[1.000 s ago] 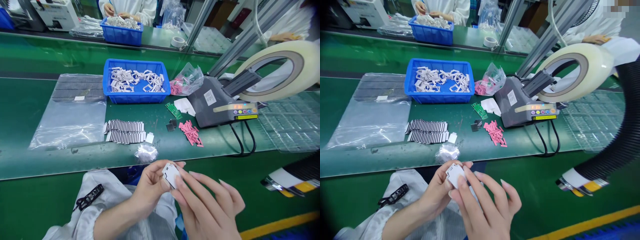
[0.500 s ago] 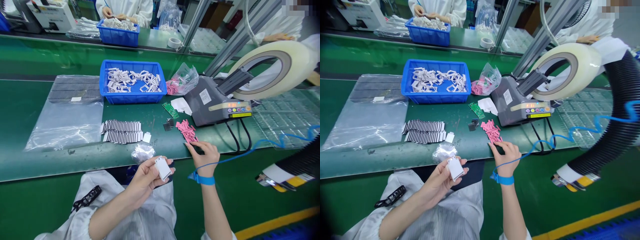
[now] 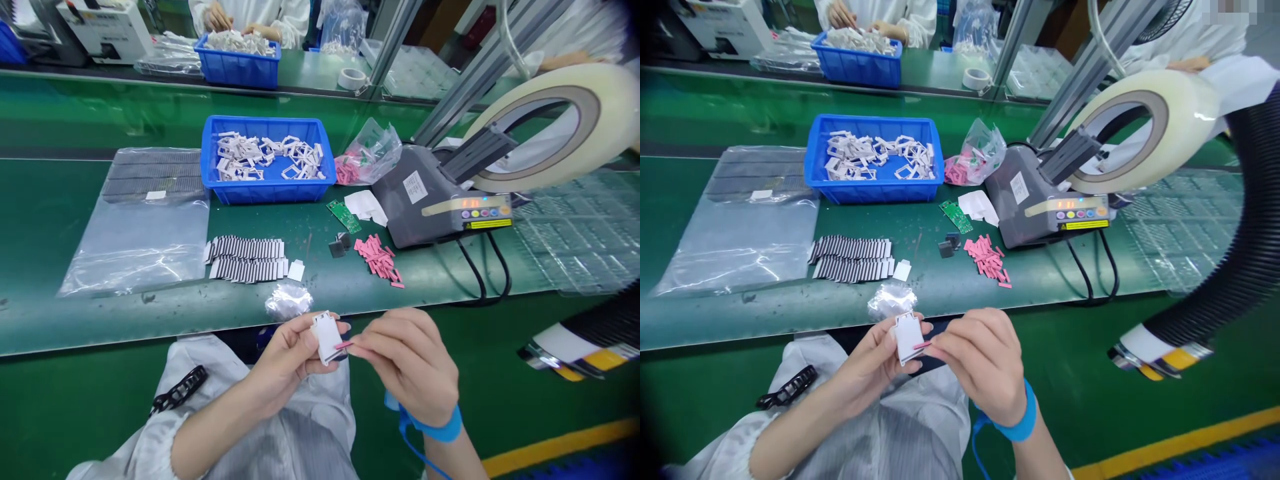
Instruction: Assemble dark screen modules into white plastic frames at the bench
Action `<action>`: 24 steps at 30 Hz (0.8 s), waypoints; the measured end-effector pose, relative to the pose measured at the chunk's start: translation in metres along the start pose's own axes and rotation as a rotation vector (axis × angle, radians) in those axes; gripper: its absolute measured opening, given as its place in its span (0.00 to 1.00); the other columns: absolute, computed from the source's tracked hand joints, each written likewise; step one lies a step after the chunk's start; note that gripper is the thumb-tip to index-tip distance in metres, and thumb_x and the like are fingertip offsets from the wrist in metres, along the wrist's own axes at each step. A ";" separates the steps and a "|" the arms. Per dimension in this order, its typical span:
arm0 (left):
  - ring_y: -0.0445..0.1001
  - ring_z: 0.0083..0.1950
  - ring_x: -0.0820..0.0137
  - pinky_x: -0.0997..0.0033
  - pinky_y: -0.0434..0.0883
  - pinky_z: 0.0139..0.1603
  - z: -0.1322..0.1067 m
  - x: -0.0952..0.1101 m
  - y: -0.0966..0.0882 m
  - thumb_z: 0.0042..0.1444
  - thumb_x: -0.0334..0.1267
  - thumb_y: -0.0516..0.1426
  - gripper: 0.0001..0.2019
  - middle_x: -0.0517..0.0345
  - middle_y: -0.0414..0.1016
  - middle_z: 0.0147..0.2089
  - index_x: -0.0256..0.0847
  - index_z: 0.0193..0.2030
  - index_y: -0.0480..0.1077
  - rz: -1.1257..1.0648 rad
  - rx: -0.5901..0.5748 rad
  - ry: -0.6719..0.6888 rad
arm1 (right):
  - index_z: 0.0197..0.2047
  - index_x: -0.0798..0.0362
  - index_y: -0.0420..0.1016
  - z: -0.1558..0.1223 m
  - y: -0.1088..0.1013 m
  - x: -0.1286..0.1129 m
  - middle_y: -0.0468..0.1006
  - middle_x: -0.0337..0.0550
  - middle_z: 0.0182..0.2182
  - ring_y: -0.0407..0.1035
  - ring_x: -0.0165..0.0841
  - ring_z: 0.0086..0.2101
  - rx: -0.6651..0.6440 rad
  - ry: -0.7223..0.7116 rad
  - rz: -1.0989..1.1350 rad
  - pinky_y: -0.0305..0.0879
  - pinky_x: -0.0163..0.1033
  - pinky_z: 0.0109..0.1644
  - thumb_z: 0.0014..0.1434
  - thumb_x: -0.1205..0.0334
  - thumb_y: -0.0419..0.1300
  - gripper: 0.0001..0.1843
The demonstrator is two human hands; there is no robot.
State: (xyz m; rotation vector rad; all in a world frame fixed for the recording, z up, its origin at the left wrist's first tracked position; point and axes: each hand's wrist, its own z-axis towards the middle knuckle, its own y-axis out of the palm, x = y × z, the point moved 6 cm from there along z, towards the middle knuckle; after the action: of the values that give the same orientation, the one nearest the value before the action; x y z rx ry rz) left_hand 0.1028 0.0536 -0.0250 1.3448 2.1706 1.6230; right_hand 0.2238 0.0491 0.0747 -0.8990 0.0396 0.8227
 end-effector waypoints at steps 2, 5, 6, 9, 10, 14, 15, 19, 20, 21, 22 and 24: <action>0.79 0.37 0.73 0.81 0.77 0.33 -0.002 0.000 0.000 0.46 0.42 0.66 0.15 0.54 0.81 0.41 0.41 0.42 0.77 0.007 -0.004 -0.006 | 0.30 0.54 0.74 0.002 0.001 -0.003 0.75 0.38 0.25 0.66 0.30 0.30 -0.034 -0.030 0.016 0.67 0.37 0.34 0.57 0.66 0.62 0.04; 0.79 0.36 0.73 0.80 0.77 0.33 -0.005 0.000 -0.002 0.46 0.42 0.66 0.15 0.53 0.81 0.41 0.41 0.41 0.77 0.009 0.007 -0.004 | 0.29 0.54 0.74 0.003 0.000 -0.002 0.75 0.38 0.25 0.67 0.29 0.30 -0.058 -0.046 0.022 0.67 0.37 0.34 0.56 0.67 0.63 0.04; 0.79 0.36 0.73 0.80 0.77 0.33 -0.006 0.001 -0.003 0.46 0.42 0.66 0.15 0.53 0.81 0.41 0.41 0.41 0.77 0.010 0.010 -0.002 | 0.29 0.54 0.74 0.003 0.001 -0.002 0.76 0.38 0.25 0.67 0.29 0.30 -0.070 -0.050 0.020 0.67 0.37 0.34 0.56 0.67 0.63 0.04; 0.79 0.35 0.73 0.82 0.76 0.33 -0.007 0.001 -0.003 0.45 0.41 0.67 0.15 0.54 0.82 0.41 0.42 0.41 0.77 0.004 0.001 0.001 | 0.29 0.54 0.74 0.003 0.002 -0.008 0.76 0.38 0.25 0.66 0.29 0.29 -0.096 -0.085 0.019 0.66 0.37 0.33 0.55 0.68 0.64 0.04; 0.79 0.35 0.74 0.82 0.76 0.32 -0.007 0.001 -0.002 0.44 0.41 0.67 0.15 0.55 0.82 0.40 0.42 0.41 0.77 -0.003 -0.005 0.002 | 0.29 0.55 0.74 0.002 0.002 -0.011 0.76 0.38 0.25 0.67 0.29 0.29 -0.092 -0.097 0.024 0.65 0.37 0.32 0.55 0.69 0.64 0.03; 0.79 0.37 0.73 0.84 0.74 0.35 -0.008 -0.001 0.004 0.45 0.40 0.67 0.14 0.56 0.82 0.40 0.42 0.41 0.77 -0.042 -0.024 0.009 | 0.34 0.57 0.75 -0.009 0.006 -0.020 0.77 0.39 0.27 0.68 0.29 0.31 -0.071 -0.114 0.037 0.66 0.37 0.32 0.54 0.71 0.64 0.03; 0.79 0.39 0.73 0.83 0.74 0.36 -0.008 -0.001 0.006 0.45 0.40 0.66 0.14 0.56 0.82 0.40 0.42 0.41 0.77 -0.055 -0.027 0.007 | 0.36 0.57 0.76 -0.013 0.007 -0.022 0.77 0.39 0.29 0.69 0.29 0.32 -0.057 -0.112 0.030 0.67 0.37 0.32 0.54 0.72 0.64 0.05; 0.79 0.40 0.72 0.80 0.74 0.39 -0.011 0.001 0.011 0.44 0.39 0.67 0.15 0.56 0.82 0.40 0.42 0.40 0.77 -0.086 -0.024 0.021 | 0.36 0.57 0.76 -0.020 0.007 -0.024 0.77 0.40 0.31 0.68 0.30 0.34 0.074 -0.076 -0.046 0.68 0.37 0.34 0.53 0.72 0.65 0.06; 0.79 0.39 0.73 0.82 0.74 0.38 -0.011 0.003 0.012 0.43 0.39 0.68 0.15 0.56 0.82 0.40 0.42 0.40 0.77 -0.085 -0.029 0.029 | 0.35 0.56 0.76 -0.020 0.007 -0.024 0.77 0.40 0.31 0.68 0.30 0.34 0.103 -0.063 -0.070 0.67 0.38 0.34 0.54 0.70 0.65 0.04; 0.79 0.38 0.73 0.83 0.73 0.36 -0.011 0.004 0.014 0.43 0.39 0.68 0.15 0.56 0.82 0.39 0.41 0.40 0.77 -0.084 -0.038 0.037 | 0.34 0.55 0.76 -0.019 0.007 -0.025 0.77 0.40 0.31 0.67 0.30 0.34 0.121 -0.049 -0.089 0.66 0.38 0.34 0.55 0.69 0.64 0.02; 0.79 0.37 0.74 0.85 0.73 0.35 -0.011 0.006 0.015 0.44 0.39 0.67 0.15 0.56 0.82 0.39 0.41 0.40 0.77 -0.086 -0.050 0.044 | 0.34 0.53 0.76 -0.018 0.007 -0.025 0.76 0.40 0.32 0.66 0.31 0.34 0.131 -0.034 -0.103 0.66 0.38 0.34 0.56 0.67 0.63 0.01; 0.79 0.38 0.74 0.85 0.73 0.35 -0.012 0.008 0.017 0.45 0.40 0.66 0.14 0.57 0.82 0.40 0.42 0.41 0.77 -0.098 -0.073 0.054 | 0.33 0.52 0.76 -0.017 0.007 -0.026 0.76 0.41 0.32 0.66 0.31 0.34 0.146 -0.013 -0.122 0.66 0.38 0.34 0.59 0.64 0.61 0.03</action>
State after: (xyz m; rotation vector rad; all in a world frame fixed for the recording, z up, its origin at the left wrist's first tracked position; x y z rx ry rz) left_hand 0.1013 0.0514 -0.0029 1.1692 2.1480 1.7021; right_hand 0.2058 0.0236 0.0684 -0.7505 0.0326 0.7030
